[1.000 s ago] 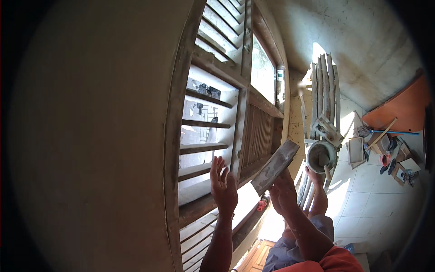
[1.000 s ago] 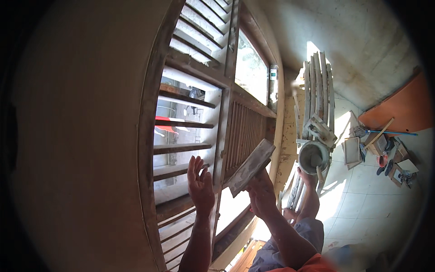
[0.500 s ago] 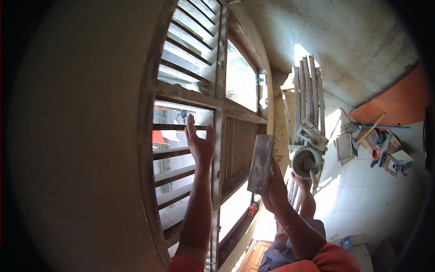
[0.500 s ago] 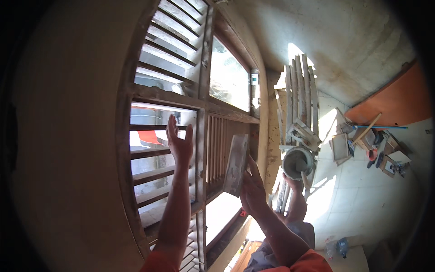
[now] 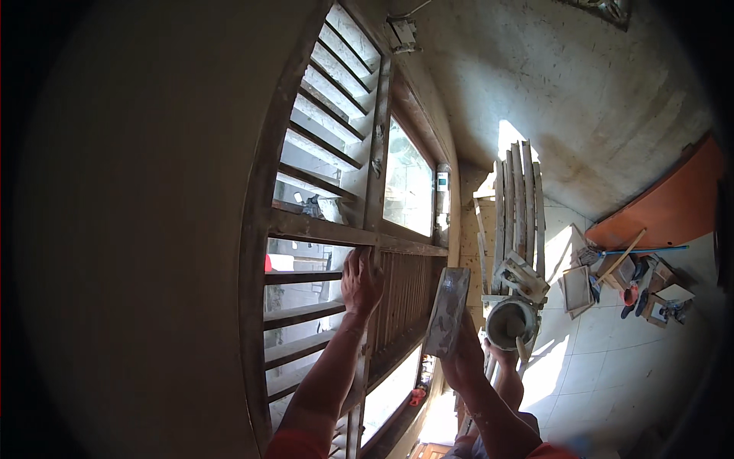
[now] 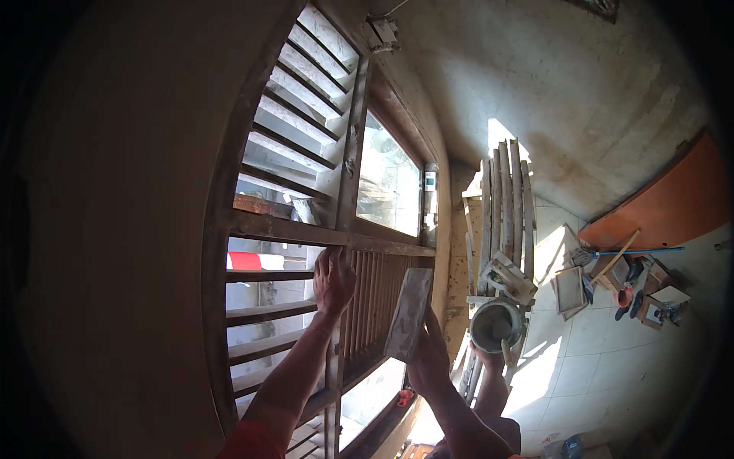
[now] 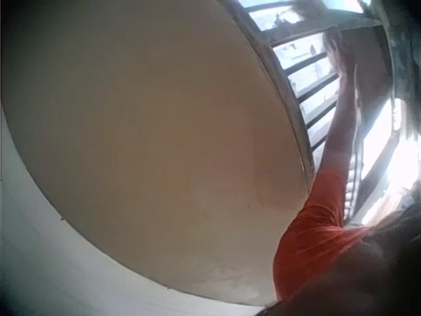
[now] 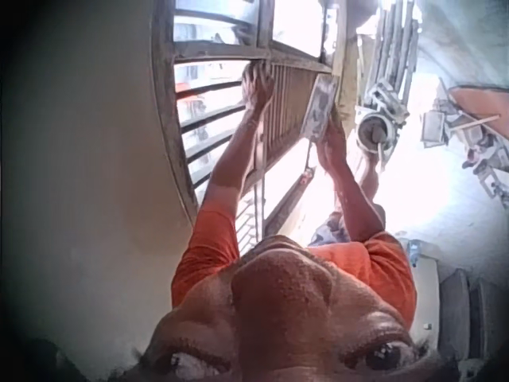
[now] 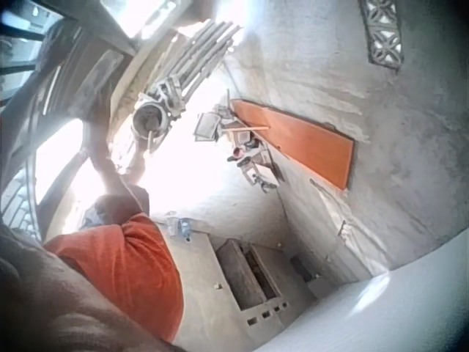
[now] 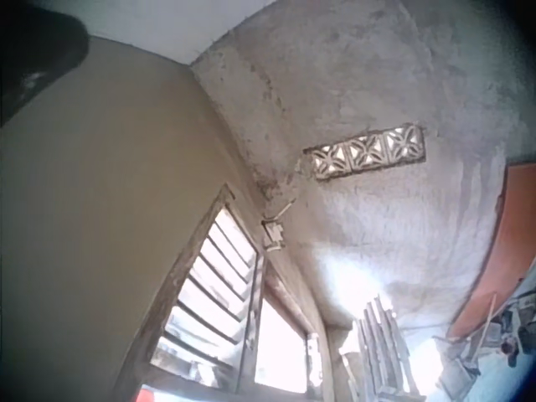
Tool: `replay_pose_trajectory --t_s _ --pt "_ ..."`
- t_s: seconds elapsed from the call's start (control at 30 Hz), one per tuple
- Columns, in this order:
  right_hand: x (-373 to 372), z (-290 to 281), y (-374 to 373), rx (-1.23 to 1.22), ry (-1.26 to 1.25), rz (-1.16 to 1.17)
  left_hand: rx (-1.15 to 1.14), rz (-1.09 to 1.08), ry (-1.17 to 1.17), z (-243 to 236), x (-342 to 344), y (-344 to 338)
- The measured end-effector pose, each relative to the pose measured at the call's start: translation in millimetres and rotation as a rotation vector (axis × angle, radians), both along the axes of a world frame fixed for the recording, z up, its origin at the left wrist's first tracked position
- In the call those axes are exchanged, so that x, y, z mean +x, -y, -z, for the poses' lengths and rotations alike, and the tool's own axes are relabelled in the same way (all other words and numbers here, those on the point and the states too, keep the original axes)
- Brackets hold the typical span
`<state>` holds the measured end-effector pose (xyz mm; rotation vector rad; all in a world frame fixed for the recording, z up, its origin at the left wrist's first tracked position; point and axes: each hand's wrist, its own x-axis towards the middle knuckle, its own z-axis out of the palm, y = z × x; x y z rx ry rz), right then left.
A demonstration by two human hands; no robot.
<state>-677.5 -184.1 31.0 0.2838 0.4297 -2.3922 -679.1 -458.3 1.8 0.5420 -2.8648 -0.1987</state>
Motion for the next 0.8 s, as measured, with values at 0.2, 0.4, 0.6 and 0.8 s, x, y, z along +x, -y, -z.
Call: replay_pose_trajectory --t_s 0.2,0.4,0.6,0.8 --pt "-65.0 -42.1 84.2 -0.104 0.026 0.04 -0.003 -0.062 0.009 9.7 -6.7 -1.0" --pt "-110.2 -110.6 165.5 0.483 -0.521 0.152 0.019 -0.043 -0.035 -5.0 -8.6 -16.3" --pt "-127.8 -180.2 199.9 -0.092 -0.158 0.035 -0.047 -0.087 0.007 -2.2 -18.6 -14.1" --pt "-107.9 -195.8 208.4 -0.341 -0.083 -0.057 -0.084 -0.119 0.042 -4.0 -14.5 -4.1"
